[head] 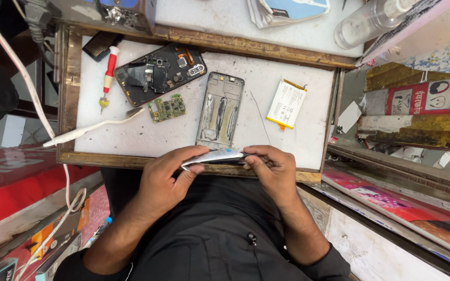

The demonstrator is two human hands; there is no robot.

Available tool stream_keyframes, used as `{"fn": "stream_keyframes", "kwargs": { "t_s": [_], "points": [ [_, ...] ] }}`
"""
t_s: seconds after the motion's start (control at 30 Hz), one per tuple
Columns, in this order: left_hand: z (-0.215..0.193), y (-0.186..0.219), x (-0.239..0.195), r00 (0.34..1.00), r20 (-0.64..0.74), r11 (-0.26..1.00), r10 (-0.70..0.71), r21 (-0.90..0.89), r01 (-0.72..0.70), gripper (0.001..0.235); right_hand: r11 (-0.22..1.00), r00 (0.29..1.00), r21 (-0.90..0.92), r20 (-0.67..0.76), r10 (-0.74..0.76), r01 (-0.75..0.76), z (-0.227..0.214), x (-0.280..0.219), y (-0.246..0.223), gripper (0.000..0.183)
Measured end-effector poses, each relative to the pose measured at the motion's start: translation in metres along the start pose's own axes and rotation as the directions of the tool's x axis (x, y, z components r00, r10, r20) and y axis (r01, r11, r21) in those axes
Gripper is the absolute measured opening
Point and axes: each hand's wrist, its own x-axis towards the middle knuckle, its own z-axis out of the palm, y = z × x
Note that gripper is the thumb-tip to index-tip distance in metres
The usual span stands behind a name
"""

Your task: The person cleans a small circuit board with a spray bottle and toothbrush, then uses a metal tool to scrape residue from the board. They apply adhesive to the phone chassis and place the circuit board inside, followed by inserting a battery and other components.

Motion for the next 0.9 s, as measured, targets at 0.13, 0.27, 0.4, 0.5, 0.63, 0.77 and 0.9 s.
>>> {"fn": "stream_keyframes", "kwargs": {
  "t_s": [0.13, 0.27, 0.4, 0.5, 0.63, 0.77, 0.9],
  "points": [
    [-0.001, -0.003, 0.007, 0.998, 0.064, 1.000, -0.007, -0.025, 0.009, 0.030, 0.997, 0.998, -0.039, 0.003, -0.063, 0.063, -0.001, 0.000, 0.005, 0.016],
    [-0.004, -0.002, 0.013, 0.916, 0.020, 0.900, -0.400, -0.178, 0.397, 0.023, 0.967, 0.976, 0.150, -0.101, -0.193, 0.207, 0.003, -0.003, 0.010, 0.011],
    [-0.023, 0.002, 0.024, 0.898, -0.116, 0.893, -0.425, -0.217, 0.394, 0.023, 0.872, 0.974, 0.441, -0.162, -0.156, 0.213, -0.002, 0.001, 0.015, 0.014],
    [-0.027, 0.009, 0.030, 0.983, -0.129, 0.982, -0.132, 0.115, 0.147, 0.022, 0.905, 0.969, 0.350, -0.128, -0.210, 0.243, -0.001, 0.001, 0.015, 0.016],
    [-0.018, 0.018, 0.039, 0.998, -0.021, 0.936, 0.067, 0.348, -0.055, 0.024, 0.945, 0.976, 0.257, -0.130, -0.172, 0.201, 0.001, 0.002, 0.011, 0.013],
    [-0.012, 0.018, 0.041, 0.993, 0.042, 0.912, 0.113, 0.391, -0.120, 0.026, 0.948, 0.987, 0.285, -0.117, -0.109, 0.139, 0.003, 0.002, 0.010, 0.017],
    [-0.010, 0.017, 0.040, 0.987, 0.071, 0.905, 0.141, 0.395, -0.158, 0.029, 0.956, 0.989, 0.267, -0.119, -0.089, 0.118, 0.005, 0.002, 0.008, 0.021]
  ]
}}
